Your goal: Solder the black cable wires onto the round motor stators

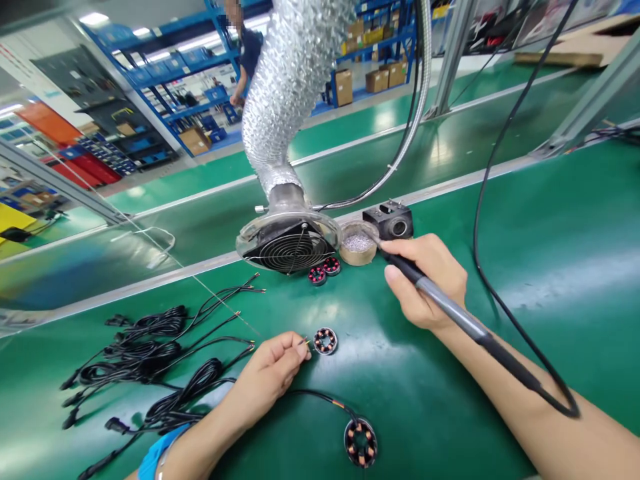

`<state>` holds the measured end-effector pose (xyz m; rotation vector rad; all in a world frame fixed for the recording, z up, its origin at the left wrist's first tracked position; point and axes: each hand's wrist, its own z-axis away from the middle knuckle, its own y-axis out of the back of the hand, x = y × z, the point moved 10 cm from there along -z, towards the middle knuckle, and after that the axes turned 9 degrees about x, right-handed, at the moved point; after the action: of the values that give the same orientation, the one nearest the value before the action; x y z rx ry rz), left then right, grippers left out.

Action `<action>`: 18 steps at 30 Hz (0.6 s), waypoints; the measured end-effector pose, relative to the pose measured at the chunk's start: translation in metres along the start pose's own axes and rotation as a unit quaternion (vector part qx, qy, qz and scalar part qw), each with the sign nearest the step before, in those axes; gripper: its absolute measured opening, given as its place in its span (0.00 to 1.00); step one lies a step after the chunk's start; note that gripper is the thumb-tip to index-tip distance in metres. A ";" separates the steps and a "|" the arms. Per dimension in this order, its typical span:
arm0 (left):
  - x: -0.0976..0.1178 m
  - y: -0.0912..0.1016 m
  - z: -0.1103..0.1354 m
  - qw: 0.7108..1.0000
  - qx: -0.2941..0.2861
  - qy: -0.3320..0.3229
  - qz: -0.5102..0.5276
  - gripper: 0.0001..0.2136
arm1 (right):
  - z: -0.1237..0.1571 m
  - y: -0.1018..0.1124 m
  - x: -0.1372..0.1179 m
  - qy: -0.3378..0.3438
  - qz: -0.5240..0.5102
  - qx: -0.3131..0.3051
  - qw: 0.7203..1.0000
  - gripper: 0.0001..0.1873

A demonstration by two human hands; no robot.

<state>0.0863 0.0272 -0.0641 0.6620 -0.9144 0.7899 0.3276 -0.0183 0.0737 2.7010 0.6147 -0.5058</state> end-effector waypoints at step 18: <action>0.001 0.007 -0.001 0.998 0.030 0.042 0.048 0.07 | 0.073 -0.072 -0.088 0.025 -0.186 -0.297 0.936 0.08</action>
<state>0.0808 0.0319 -0.0627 0.6351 -0.8531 0.9266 0.2005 -0.0159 0.0283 2.0346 1.1007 -0.2736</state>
